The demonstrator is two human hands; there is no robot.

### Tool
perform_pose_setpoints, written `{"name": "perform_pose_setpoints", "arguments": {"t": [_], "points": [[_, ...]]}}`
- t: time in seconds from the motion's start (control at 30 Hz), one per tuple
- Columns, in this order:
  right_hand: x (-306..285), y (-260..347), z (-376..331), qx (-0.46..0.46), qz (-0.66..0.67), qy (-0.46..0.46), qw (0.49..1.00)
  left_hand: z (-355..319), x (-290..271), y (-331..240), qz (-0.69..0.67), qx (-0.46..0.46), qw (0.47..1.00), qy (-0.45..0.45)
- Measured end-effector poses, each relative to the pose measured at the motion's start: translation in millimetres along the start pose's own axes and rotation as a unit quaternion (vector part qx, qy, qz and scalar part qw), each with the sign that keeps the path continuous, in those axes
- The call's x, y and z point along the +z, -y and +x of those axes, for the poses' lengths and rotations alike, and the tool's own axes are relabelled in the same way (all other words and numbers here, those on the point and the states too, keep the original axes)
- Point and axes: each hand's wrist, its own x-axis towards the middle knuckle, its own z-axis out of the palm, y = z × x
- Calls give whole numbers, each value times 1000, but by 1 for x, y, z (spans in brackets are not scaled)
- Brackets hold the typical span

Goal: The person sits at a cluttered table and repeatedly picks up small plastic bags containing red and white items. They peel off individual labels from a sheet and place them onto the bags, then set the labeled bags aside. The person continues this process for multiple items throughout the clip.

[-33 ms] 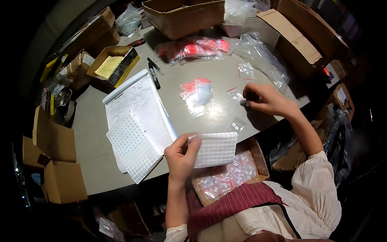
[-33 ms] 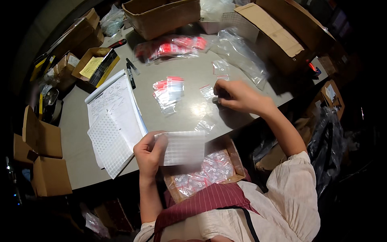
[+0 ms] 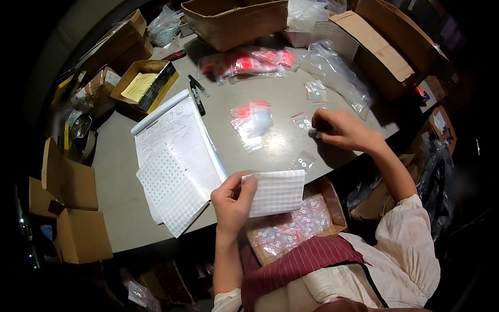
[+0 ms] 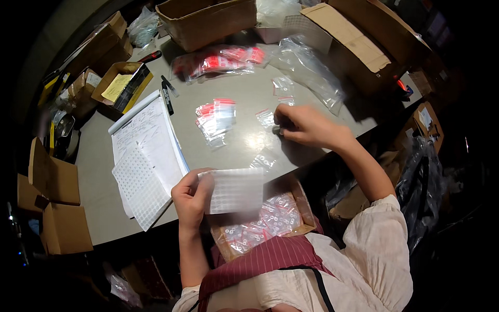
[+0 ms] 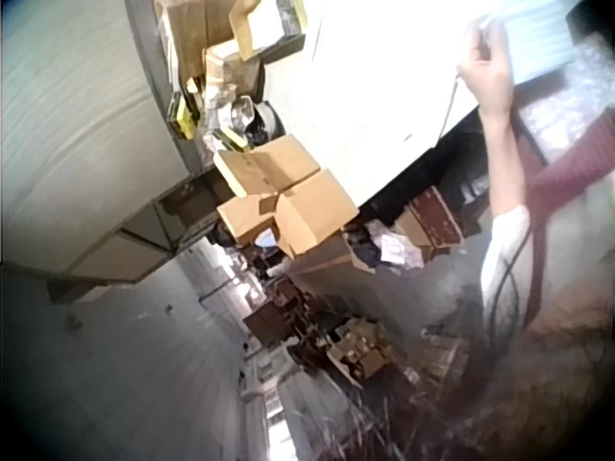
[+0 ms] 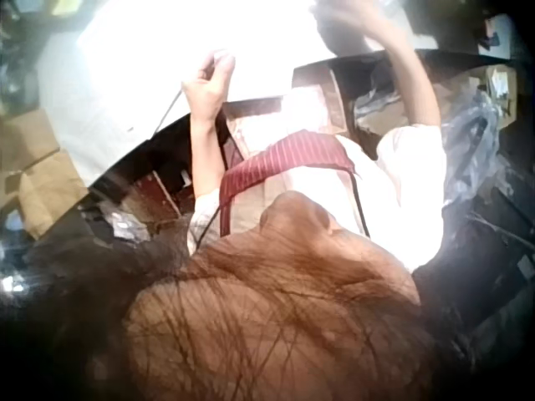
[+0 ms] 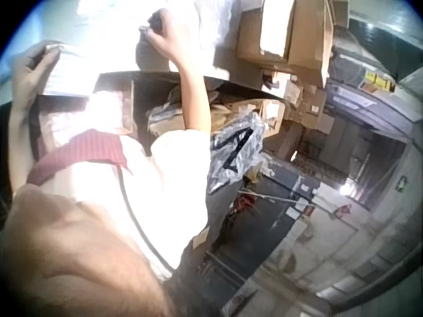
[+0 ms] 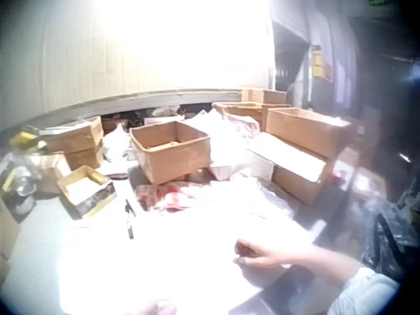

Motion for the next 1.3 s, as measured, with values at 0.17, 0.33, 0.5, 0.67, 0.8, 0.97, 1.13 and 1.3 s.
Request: {"name": "perform_pose_setpoints", "arguments": {"t": [0.17, 0.33, 0.5, 0.67, 0.8, 0.97, 1.13, 1.3], "points": [[23, 2, -1, -112, -167, -71, 977, 1, -5, -7, -8, 1, 999, 49], [16, -2, -6, -38, -202, -116, 972, 0, -9, -2, -15, 3, 999, 43], [13, 21, -23, 21, -96, 21, 995, -4, -17, 8, -165, 1, 986, -3], [14, 35, -20, -76, -17, 32, 996, -1, -20, 13, -258, 5, 966, -17], [36, 6, -4, -107, -89, -65, 988, -1, -21, 17, -210, 19, 977, -29], [62, 17, -20, -213, 10, 44, 976, 0, -13, 12, -193, 20, 980, -42], [59, 31, -42, -201, 326, 235, 893, 0, -16, 12, -202, 7, 979, -10], [42, 51, -18, -129, 227, -29, 965, 0, -4, 4, -117, 25, 993, -9]]}}
